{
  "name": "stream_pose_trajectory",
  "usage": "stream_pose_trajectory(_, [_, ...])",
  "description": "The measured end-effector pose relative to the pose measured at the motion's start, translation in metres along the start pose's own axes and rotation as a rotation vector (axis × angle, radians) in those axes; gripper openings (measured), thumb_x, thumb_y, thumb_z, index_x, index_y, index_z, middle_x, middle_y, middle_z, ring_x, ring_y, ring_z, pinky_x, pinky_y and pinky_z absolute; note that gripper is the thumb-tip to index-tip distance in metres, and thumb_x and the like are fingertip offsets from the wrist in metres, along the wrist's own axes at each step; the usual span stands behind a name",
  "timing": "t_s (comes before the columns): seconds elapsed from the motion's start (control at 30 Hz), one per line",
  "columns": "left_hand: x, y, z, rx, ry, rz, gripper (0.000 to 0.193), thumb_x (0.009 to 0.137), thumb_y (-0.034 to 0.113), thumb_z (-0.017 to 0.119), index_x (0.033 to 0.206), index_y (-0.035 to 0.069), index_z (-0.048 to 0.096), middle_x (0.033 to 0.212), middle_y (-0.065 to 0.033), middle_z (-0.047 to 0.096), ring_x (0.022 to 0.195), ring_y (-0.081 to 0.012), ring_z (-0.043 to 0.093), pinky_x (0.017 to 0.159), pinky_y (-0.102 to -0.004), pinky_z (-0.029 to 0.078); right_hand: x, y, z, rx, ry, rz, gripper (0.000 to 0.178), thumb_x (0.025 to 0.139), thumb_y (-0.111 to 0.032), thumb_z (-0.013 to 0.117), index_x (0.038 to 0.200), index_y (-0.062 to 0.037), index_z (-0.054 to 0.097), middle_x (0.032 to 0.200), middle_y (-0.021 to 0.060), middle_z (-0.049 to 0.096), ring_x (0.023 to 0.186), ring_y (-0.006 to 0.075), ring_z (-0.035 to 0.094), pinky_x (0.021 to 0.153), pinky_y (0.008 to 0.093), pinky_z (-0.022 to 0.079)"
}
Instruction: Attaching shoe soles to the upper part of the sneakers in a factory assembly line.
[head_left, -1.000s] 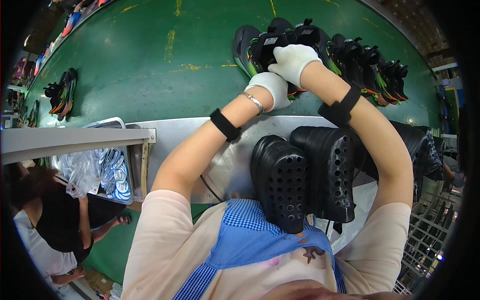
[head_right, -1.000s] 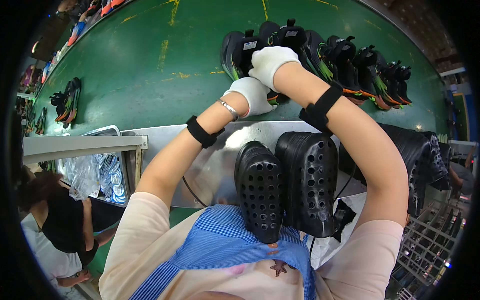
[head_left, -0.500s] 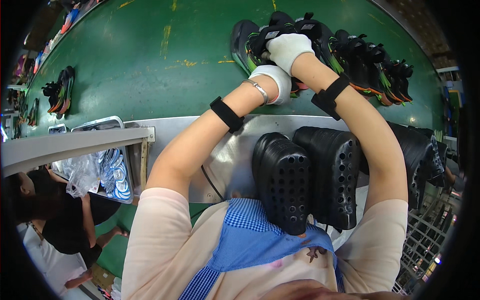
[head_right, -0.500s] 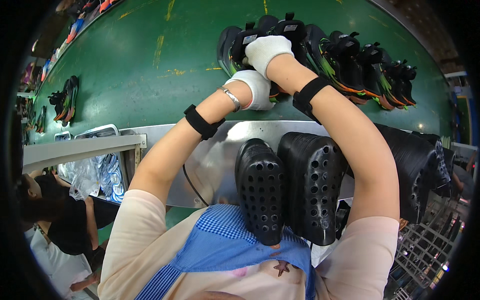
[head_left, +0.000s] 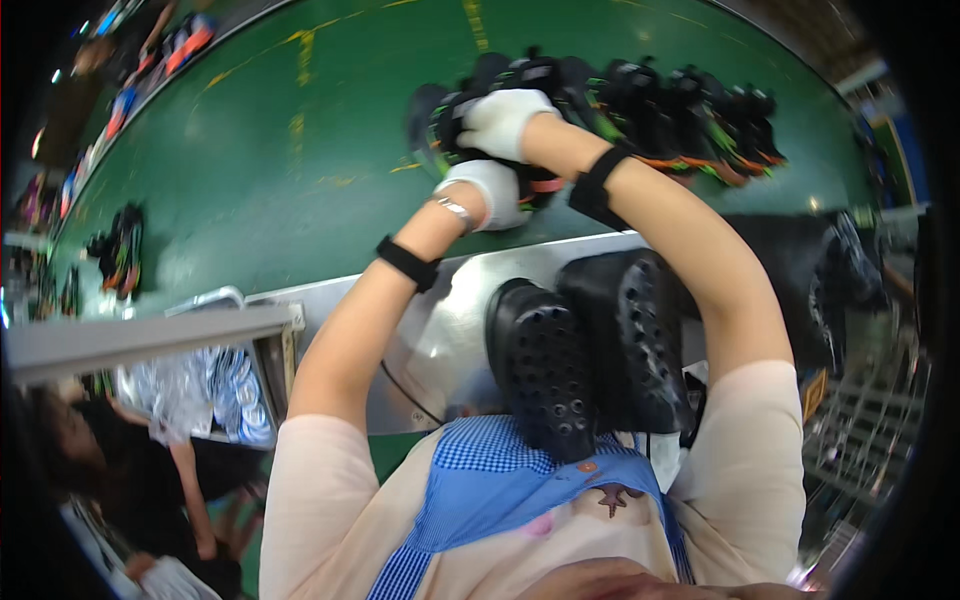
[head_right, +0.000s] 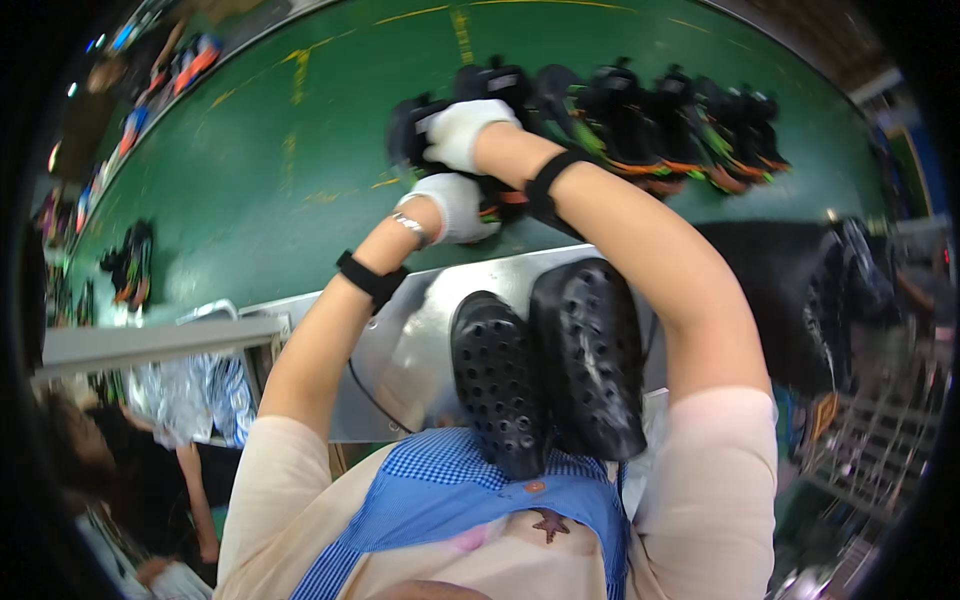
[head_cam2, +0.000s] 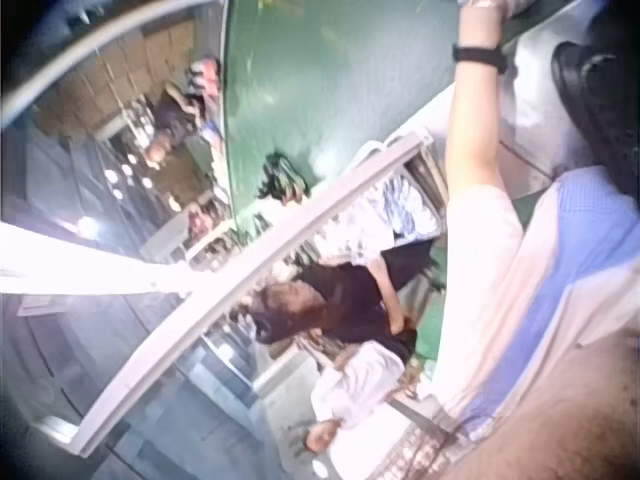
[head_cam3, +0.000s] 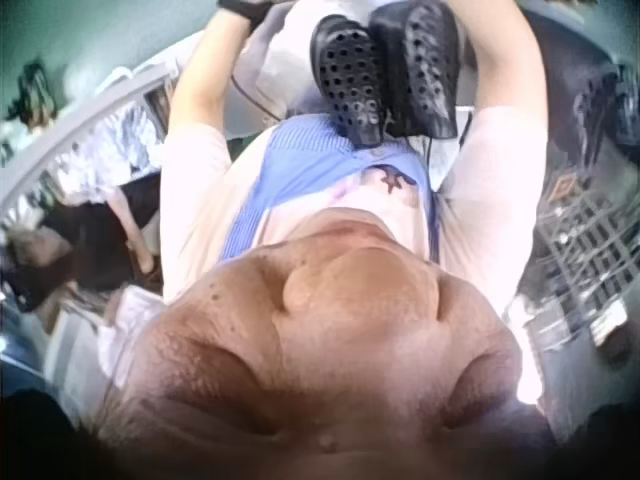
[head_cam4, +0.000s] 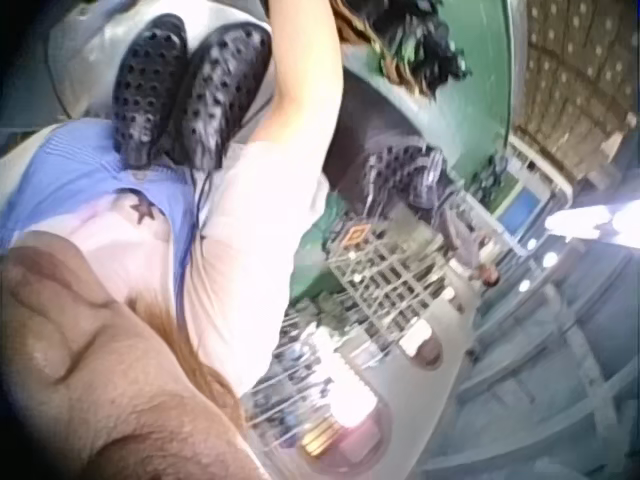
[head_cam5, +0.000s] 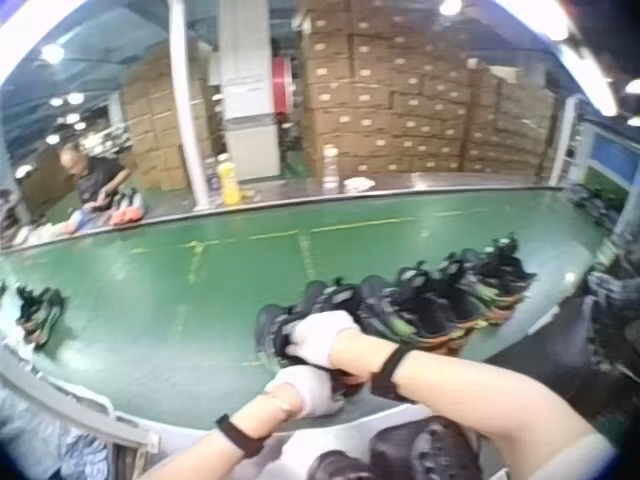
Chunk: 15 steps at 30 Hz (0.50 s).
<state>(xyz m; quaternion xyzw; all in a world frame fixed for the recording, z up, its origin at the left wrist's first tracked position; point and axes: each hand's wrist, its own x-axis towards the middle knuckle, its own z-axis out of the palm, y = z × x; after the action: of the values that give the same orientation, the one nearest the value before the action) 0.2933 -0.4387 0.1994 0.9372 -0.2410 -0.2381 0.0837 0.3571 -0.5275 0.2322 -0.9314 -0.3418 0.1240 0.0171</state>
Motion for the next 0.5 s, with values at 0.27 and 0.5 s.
stream_pose_trajectory(0.27, [-0.007,-0.002,-0.005,-0.167,0.010,-0.089,0.049,0.074,0.049,0.067,0.083,0.000,0.069,0.078,-0.0209,0.068,0.074,-0.0347,0.068,0.071,-0.0410,0.054,-0.100,0.020,-0.081,0.161,0.411,0.050,0.034,0.087,-0.037,0.055,0.100,-0.0102,0.071,0.092,0.0138,0.070,0.088,0.0319,0.067,0.080,0.0383,0.053])
stream_pose_trajectory(0.5, [-0.010,-0.005,-0.020,-0.304,-0.169,-0.204,0.046,0.071,0.039,0.076,0.086,-0.003,0.065,0.077,-0.0094,0.066,0.064,-0.0204,0.067,0.059,-0.0316,0.058,-0.338,-0.007,-0.108,0.064,0.946,0.133,0.022,0.089,-0.027,0.060,0.097,-0.0085,0.069,0.087,0.0126,0.067,0.084,0.0308,0.066,0.073,0.0378,0.053])
